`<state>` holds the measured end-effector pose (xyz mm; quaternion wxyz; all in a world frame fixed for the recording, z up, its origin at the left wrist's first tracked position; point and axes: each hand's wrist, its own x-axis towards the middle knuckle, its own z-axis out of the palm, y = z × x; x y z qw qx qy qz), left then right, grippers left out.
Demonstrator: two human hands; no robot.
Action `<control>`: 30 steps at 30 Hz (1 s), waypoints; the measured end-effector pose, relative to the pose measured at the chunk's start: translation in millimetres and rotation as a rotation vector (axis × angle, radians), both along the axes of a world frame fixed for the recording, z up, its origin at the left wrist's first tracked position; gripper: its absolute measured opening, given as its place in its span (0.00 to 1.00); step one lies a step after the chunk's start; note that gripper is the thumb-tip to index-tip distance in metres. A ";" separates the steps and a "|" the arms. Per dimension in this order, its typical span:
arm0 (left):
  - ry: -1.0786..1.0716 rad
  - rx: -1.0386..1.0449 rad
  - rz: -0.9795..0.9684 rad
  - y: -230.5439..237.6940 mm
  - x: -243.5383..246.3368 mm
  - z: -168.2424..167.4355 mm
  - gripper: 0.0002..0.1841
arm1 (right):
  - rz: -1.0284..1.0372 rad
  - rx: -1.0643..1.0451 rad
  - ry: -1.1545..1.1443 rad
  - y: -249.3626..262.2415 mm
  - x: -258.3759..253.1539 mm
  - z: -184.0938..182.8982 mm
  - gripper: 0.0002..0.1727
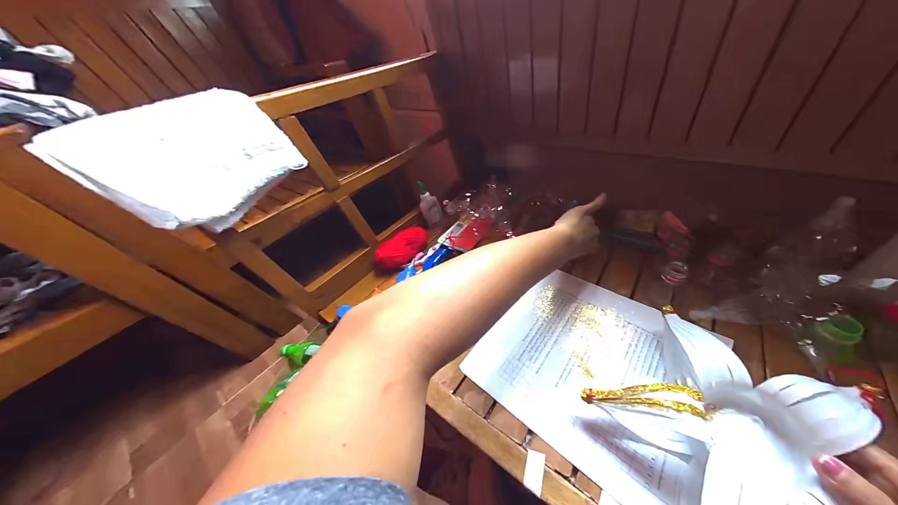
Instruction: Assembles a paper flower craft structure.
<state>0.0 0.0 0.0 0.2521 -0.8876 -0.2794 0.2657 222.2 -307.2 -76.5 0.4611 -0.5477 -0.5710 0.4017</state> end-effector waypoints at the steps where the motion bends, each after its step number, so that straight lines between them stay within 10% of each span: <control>1: -0.005 0.011 -0.002 3.5 -0.7 -1.3 0.14 | -0.006 -0.002 0.004 -0.4 -1.0 0.4 0.09; 14: 0.032 0.113 -0.092 7.0 -4.9 -9.8 0.15 | -0.047 -0.024 0.014 -2.3 -9.7 6.8 0.11; 23: -0.478 -0.047 -0.351 0.8 -13.1 7.5 0.12 | -0.075 -0.021 -0.001 -0.8 -10.5 8.6 0.10; 30: -0.778 -0.218 0.209 33.8 47.9 0.5 0.19 | -0.117 0.101 -0.276 0.4 -5.8 1.7 0.24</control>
